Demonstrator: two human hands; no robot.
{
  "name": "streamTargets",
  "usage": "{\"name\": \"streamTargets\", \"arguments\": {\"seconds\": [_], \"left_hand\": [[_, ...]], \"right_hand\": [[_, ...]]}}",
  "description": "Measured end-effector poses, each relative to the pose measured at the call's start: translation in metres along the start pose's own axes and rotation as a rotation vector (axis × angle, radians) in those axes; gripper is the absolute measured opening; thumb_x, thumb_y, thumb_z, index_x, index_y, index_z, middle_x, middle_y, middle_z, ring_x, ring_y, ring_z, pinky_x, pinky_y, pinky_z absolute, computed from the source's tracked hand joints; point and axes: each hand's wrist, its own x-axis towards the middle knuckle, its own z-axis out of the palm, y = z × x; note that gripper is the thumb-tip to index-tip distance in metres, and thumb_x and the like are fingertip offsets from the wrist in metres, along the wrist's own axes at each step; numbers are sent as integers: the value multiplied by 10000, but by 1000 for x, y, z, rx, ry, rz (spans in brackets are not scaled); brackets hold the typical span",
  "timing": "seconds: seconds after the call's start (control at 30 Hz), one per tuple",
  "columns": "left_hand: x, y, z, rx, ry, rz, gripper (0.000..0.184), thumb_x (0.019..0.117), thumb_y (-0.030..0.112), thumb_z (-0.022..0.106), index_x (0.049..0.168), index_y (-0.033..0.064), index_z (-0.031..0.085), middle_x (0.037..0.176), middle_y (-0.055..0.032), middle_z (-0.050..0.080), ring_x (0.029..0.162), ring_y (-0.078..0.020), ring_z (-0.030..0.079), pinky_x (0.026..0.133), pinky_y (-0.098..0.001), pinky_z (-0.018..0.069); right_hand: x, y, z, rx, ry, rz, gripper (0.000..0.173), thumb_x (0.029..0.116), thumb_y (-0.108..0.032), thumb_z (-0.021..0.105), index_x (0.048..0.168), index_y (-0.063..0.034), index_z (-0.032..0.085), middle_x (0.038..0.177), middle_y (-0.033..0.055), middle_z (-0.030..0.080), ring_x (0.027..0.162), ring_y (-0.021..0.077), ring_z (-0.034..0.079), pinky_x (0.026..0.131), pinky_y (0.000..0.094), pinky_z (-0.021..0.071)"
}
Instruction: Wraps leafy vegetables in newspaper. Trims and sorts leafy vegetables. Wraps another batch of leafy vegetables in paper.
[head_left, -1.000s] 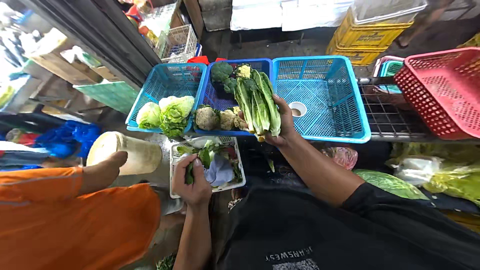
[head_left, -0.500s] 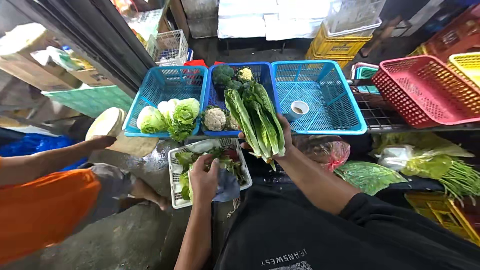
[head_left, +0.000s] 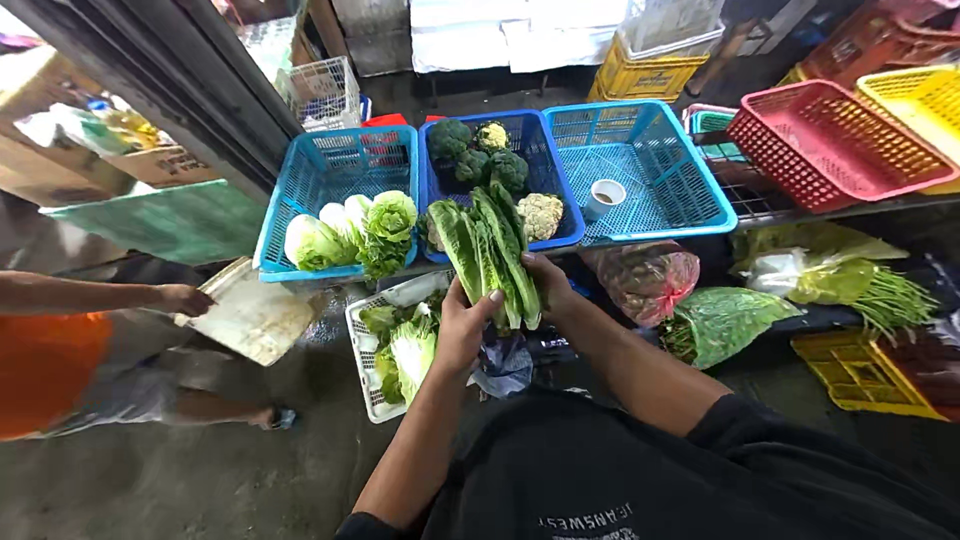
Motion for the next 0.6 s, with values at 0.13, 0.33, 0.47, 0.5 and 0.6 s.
{"name": "streamTargets", "arguments": {"seconds": [0.13,0.33,0.47,0.5,0.6], "left_hand": [[12,-4,-13,63,90,181,674,838,105,798,1409,-2,458,1182,-174,680,1060,-253,698,937,-424,604],[12,-4,-19,20,112,185,632,835,38,788,1384,-5,480,1142,-178,695,1001,-255,716,884,-430,624],[11,-6,-26,-54,95,152,649,823,164,786,1374,-4,486,1137,-150,693,1006,-222,704,896,-415,609],[10,-6,-31,-66,91,144,661,826,225,761,1384,17,474,1144,-129,689,1006,-205,700,891,-409,607],[9,-8,-48,-149,65,123,632,814,303,695,1360,55,495,1110,-116,699,974,-202,711,854,-419,613]], "right_hand": [[0,-4,9,-177,244,-64,315,1070,-299,505,1321,-118,568,1177,81,656,1028,198,663,879,423,584],[-13,-1,25,-209,93,-64,680,935,-346,739,1502,-133,430,1323,121,639,1169,248,657,977,459,583],[-14,0,29,-125,159,-28,484,960,-102,633,1430,-88,515,1231,143,673,1099,241,677,955,440,582],[-14,-2,28,-71,181,8,452,968,-144,580,1414,-98,530,1209,128,677,1080,223,675,940,430,578],[-17,-2,28,43,255,65,366,1030,-255,413,1330,-111,565,1105,100,702,984,184,693,855,387,593]]}}
